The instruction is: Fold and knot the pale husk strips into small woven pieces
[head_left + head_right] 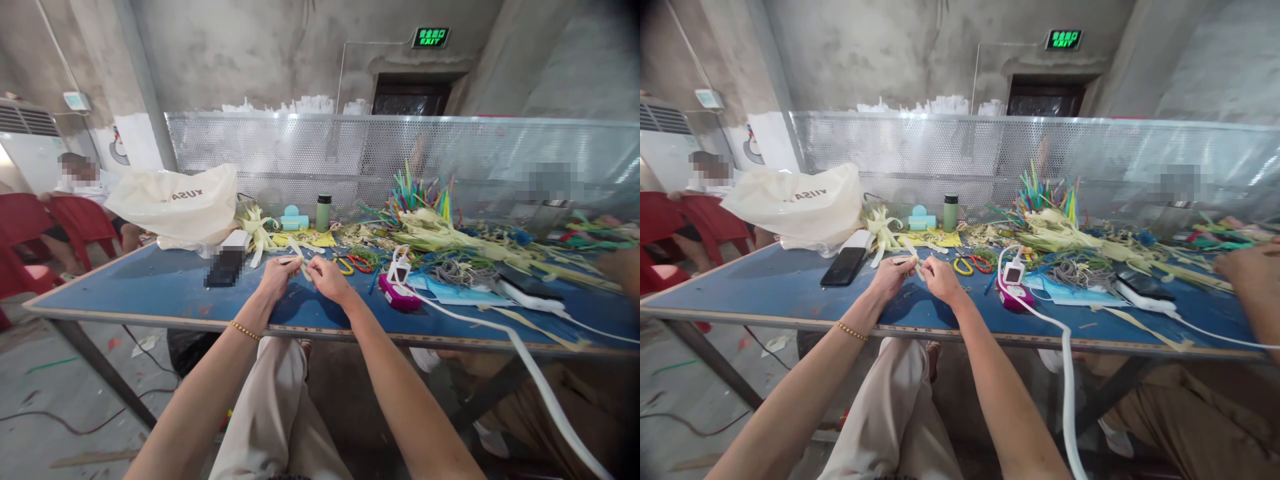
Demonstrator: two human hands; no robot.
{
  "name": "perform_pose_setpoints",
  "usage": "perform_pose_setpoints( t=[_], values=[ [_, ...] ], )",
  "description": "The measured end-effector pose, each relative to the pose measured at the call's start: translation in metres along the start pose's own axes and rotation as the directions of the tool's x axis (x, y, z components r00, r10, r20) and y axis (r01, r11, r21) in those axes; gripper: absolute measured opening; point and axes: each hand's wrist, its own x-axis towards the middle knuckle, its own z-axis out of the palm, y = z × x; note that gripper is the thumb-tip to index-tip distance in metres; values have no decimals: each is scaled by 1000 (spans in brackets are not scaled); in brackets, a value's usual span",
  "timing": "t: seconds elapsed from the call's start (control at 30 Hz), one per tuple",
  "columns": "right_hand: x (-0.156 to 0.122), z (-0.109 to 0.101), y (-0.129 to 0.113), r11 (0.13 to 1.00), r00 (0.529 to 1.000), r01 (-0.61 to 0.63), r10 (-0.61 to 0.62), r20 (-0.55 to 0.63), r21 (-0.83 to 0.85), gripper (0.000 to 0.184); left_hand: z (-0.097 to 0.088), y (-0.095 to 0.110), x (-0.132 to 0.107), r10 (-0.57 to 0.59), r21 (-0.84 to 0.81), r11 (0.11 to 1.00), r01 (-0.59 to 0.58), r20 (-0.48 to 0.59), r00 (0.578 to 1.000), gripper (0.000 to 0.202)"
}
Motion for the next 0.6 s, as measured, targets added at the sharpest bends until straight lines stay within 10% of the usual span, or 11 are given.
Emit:
perform_pose_setpoints(
  t=[0.4,0.6],
  values=[
    [3,-9,4,994,943,-77,98,-317,79,32,0,2,-4,-93,65,994,83,165,982,28],
    [2,-13,0,889,970,-161,222,-98,429,31,4,11,-12,-247,67,969,239,340,907,30]
  ],
)
